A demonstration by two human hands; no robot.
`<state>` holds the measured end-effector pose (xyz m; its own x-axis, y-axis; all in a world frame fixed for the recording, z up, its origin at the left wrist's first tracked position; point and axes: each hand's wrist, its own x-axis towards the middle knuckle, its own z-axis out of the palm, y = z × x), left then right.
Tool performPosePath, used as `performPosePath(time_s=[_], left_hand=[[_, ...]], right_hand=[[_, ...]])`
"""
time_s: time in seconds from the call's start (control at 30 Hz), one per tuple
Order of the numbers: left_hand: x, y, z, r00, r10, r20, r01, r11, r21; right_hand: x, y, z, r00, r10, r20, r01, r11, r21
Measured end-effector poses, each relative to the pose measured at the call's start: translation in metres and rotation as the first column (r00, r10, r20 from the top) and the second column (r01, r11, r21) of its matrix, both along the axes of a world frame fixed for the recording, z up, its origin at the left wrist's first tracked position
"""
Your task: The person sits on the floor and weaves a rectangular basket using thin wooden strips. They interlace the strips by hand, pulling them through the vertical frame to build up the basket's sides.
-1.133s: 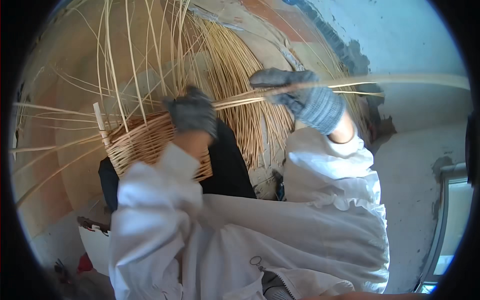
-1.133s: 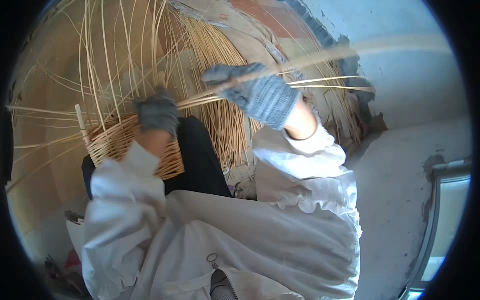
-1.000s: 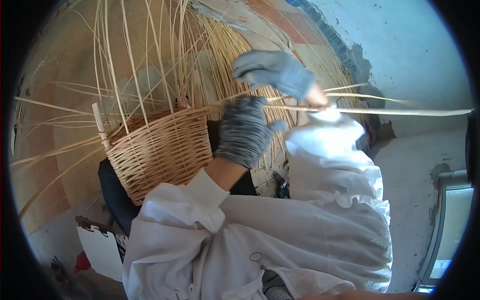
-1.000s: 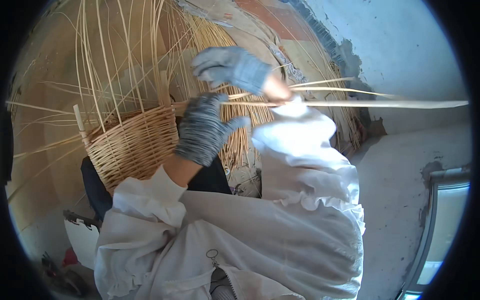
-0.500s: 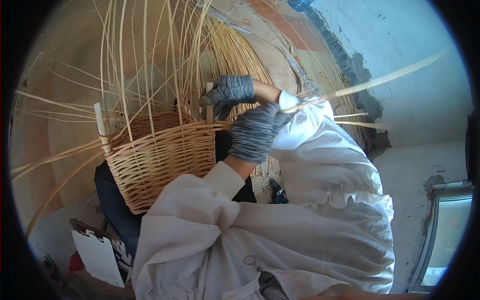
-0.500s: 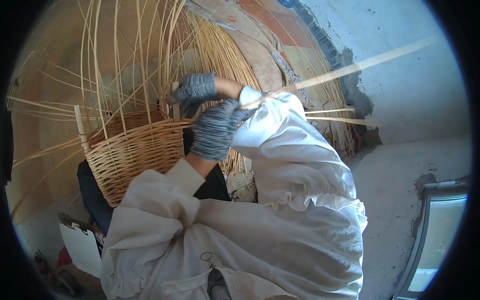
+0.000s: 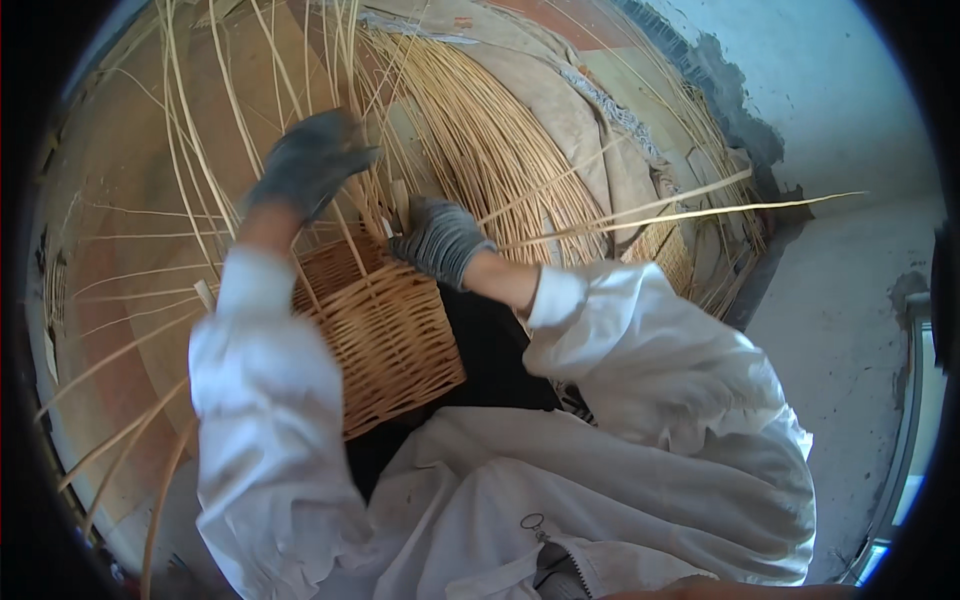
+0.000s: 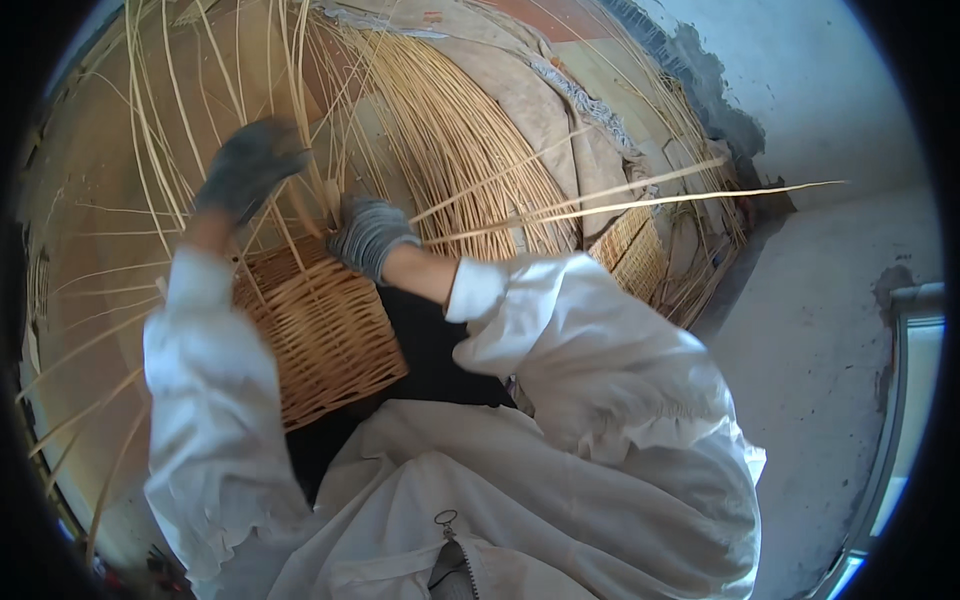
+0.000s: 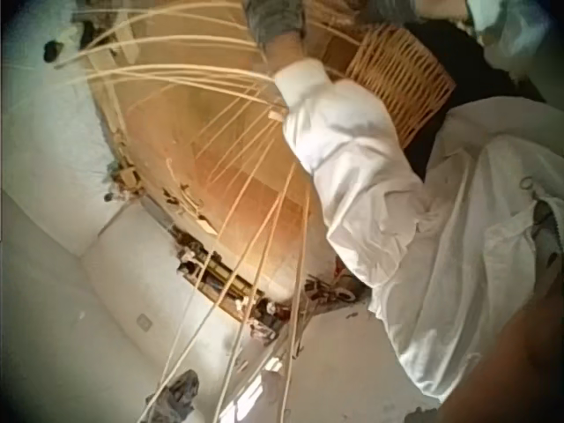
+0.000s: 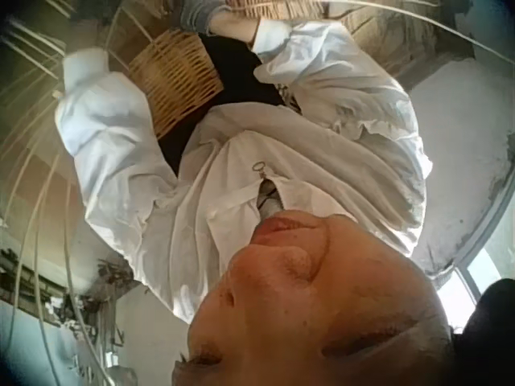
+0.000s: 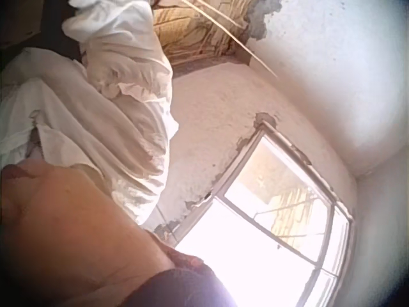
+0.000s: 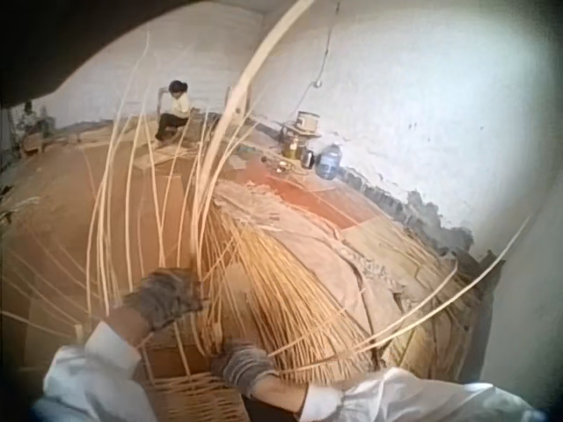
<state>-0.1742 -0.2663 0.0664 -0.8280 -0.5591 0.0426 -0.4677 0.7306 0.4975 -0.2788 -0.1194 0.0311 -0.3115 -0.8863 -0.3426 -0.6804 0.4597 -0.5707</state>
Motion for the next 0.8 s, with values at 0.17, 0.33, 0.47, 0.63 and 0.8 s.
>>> performPosePath(time_s=[0.17,0.33,0.47,0.63,0.8], left_hand=[[-0.096,-0.001,-0.018,0.990,-0.086,0.115,0.108,0.972,-0.207],[0.044,0.137,-0.024,0.849,0.103,-0.518,-0.173,0.981,-0.088],[0.154,0.177,-0.065,0.402,0.530,-0.746,-0.714,0.692,0.106],[0.203,0.146,-0.090,0.356,0.760,-0.543,-0.519,0.644,0.561],[0.228,0.083,-0.200,0.560,0.669,-0.489,-0.664,0.715,0.219]], right_hand=[[0.015,-0.005,-0.017,0.952,-0.296,-0.083,0.282,0.949,-0.143],[-0.035,0.005,-0.037,0.992,0.045,-0.119,-0.046,0.999,-0.001],[-0.044,0.011,-0.018,0.989,0.099,0.110,-0.076,0.978,-0.195],[0.076,0.036,0.032,0.891,0.012,-0.453,-0.349,0.657,-0.669],[0.244,0.018,0.084,0.824,0.466,-0.323,-0.536,0.455,-0.711]])
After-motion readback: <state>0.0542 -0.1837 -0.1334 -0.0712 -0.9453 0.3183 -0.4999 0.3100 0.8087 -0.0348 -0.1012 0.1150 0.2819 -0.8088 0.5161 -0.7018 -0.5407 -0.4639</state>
